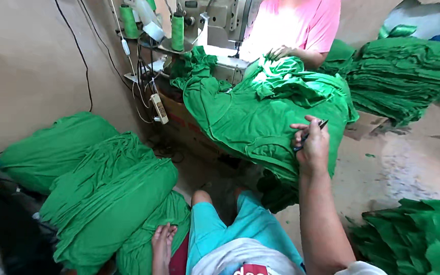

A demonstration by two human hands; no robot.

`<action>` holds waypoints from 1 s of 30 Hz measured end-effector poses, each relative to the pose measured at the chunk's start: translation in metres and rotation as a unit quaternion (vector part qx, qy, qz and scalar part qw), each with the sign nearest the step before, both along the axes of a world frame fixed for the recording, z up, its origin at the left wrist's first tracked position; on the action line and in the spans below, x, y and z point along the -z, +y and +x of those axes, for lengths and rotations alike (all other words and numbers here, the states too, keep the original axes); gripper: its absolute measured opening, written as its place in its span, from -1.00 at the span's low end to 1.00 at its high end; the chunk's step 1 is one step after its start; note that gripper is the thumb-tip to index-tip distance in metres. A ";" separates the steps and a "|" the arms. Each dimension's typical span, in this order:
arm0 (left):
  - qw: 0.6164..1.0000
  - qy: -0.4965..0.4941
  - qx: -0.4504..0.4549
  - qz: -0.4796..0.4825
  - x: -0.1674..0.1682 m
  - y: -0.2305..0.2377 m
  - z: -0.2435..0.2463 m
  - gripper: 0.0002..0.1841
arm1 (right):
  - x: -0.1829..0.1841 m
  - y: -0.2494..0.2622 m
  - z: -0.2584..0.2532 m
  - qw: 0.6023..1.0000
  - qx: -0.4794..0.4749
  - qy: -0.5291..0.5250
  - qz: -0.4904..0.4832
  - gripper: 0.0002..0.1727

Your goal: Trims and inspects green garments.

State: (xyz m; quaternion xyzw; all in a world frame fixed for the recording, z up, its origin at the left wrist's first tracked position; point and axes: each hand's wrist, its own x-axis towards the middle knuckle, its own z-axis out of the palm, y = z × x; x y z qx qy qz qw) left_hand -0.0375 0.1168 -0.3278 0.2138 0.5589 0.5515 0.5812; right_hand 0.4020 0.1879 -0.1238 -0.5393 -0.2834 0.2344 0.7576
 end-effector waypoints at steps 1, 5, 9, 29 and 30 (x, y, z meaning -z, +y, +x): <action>1.000 0.000 0.001 -0.001 -0.001 0.000 0.000 -0.81 | 0.001 0.000 0.000 1.000 -0.008 -0.008 -0.005 -0.66; 1.000 -0.013 0.005 0.008 0.000 0.000 -0.002 -0.81 | 0.004 0.002 -0.001 0.997 -0.021 -0.073 -0.029 -0.75; 0.999 -0.028 0.003 0.015 0.001 0.000 -0.002 -0.79 | 0.006 0.003 -0.003 0.994 -0.012 -0.099 -0.033 -0.81; 0.999 -0.029 0.005 0.018 0.003 0.002 -0.003 -0.83 | -0.002 0.008 -0.011 0.983 0.034 -0.143 -0.111 -0.82; 0.999 -0.027 0.006 0.019 0.004 0.002 -0.003 -0.84 | -0.002 0.008 -0.010 0.981 0.035 -0.149 -0.116 -0.82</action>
